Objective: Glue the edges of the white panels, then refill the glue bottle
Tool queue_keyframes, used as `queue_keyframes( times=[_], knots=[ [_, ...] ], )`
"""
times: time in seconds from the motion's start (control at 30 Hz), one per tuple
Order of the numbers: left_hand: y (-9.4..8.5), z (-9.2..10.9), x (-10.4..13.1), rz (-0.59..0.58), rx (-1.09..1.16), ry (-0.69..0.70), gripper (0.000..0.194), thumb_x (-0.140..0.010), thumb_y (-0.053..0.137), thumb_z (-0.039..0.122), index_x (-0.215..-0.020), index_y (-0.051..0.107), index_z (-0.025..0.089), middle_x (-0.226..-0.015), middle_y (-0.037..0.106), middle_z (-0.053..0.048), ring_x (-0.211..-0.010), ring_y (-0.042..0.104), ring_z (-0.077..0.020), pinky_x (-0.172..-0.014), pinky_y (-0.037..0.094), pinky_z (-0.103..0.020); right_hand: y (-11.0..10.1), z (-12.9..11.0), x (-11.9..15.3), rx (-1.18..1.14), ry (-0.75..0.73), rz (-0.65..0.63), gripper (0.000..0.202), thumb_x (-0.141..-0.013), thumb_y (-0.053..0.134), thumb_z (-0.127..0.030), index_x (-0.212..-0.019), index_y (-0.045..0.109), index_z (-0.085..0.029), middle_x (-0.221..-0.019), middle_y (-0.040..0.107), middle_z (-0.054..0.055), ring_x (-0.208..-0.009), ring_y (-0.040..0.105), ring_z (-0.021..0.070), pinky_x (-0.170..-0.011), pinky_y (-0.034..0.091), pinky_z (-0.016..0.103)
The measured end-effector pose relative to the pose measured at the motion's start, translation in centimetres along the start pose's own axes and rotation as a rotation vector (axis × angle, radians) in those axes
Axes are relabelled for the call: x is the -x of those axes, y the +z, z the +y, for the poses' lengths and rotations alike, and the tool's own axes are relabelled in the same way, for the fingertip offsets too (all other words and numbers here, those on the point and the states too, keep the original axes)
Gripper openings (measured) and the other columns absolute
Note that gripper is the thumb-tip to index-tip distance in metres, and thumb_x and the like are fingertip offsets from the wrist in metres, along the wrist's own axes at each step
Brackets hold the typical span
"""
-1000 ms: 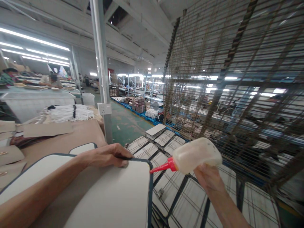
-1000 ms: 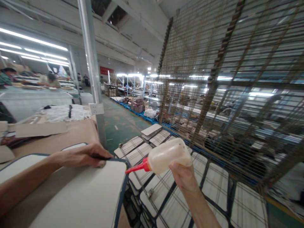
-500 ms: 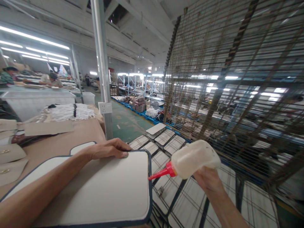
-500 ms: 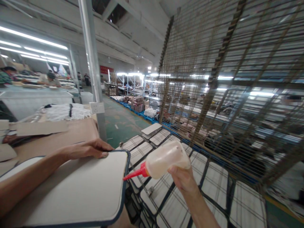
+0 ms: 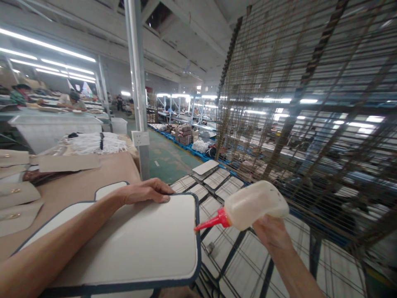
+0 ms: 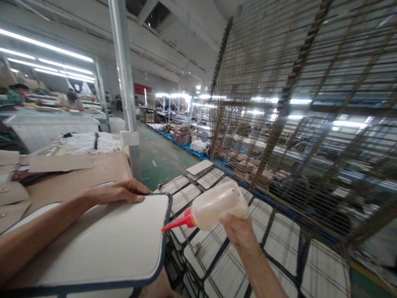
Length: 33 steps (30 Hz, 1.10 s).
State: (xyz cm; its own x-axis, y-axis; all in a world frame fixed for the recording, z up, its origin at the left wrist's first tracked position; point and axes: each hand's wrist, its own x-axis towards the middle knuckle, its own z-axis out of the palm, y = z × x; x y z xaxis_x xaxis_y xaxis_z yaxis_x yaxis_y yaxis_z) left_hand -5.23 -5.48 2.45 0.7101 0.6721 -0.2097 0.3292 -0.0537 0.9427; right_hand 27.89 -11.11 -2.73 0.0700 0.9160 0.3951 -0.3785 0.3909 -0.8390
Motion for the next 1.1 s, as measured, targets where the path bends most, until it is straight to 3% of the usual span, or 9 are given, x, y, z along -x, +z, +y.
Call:
queue_keyframes(
  times=[0.2,0.43,0.57,0.8,0.97,1.1],
  knots=[
    [-0.5,-0.6,-0.2,-0.001,0.024,0.002,0.032,-0.077,0.065,0.039,-0.097,0.074,0.015,-0.081,0.072,-0.007,-0.066,0.065,-0.0213,-0.059,0.051,-0.026,-1.1,0.3,0.9,-0.004,0.050,-0.050,0.073,-0.051,0.086,-0.039,-0.119,0.060,-0.030,-0.091,0.075,0.005,-0.082,0.070,0.0293,-0.091,0.050,0.051],
    [-1.1,-1.5,-0.6,0.033,0.051,-0.006,0.029,-0.076,0.066,0.039,-0.091,0.074,0.015,-0.085,0.073,-0.008,-0.070,0.067,-0.0228,-0.062,0.052,-0.026,0.0,-0.2,1.3,-0.024,0.060,0.006,0.077,-0.042,0.088,-0.040,-0.114,0.062,-0.030,-0.097,0.074,0.007,-0.093,0.067,0.0325,-0.089,0.051,0.051],
    [-1.3,-1.8,-0.6,0.081,0.081,-0.011,0.027,-0.074,0.068,0.039,-0.086,0.075,0.015,-0.083,0.073,-0.008,-0.070,0.067,-0.0235,-0.061,0.052,-0.027,-0.5,0.3,1.5,-0.037,0.040,0.006,0.074,-0.044,0.088,-0.037,-0.114,0.062,-0.031,-0.096,0.074,0.006,-0.096,0.067,0.0320,-0.089,0.051,0.051],
    [-1.7,-2.2,-0.5,0.138,0.145,-0.006,0.027,-0.073,0.069,0.038,-0.086,0.075,0.014,-0.079,0.074,-0.009,-0.070,0.068,-0.0246,-0.060,0.053,-0.027,-1.2,1.0,1.2,-0.003,-0.015,-0.008,0.068,-0.056,0.083,-0.042,-0.119,0.060,-0.030,-0.092,0.075,0.008,-0.084,0.070,0.0297,-0.086,0.053,0.051],
    [-2.0,-3.2,-0.9,0.178,0.256,0.024,0.033,-0.076,0.068,0.036,-0.101,0.073,0.014,-0.086,0.074,-0.011,-0.067,0.068,-0.0223,-0.060,0.053,-0.027,0.1,0.6,1.4,-0.008,-0.024,0.053,0.072,-0.054,0.083,-0.044,-0.120,0.060,-0.029,-0.099,0.074,0.010,-0.093,0.068,0.0328,-0.089,0.052,0.052],
    [-2.0,-4.4,-1.4,0.306,0.355,0.057,0.039,-0.073,0.072,0.036,-0.105,0.072,0.013,-0.087,0.075,-0.012,-0.068,0.069,-0.0229,-0.057,0.052,-0.025,0.8,0.5,1.3,-0.048,-0.089,0.148,0.073,-0.053,0.083,-0.048,-0.120,0.060,-0.032,-0.105,0.072,0.009,-0.106,0.063,0.0336,-0.096,0.047,0.054]
  ],
)
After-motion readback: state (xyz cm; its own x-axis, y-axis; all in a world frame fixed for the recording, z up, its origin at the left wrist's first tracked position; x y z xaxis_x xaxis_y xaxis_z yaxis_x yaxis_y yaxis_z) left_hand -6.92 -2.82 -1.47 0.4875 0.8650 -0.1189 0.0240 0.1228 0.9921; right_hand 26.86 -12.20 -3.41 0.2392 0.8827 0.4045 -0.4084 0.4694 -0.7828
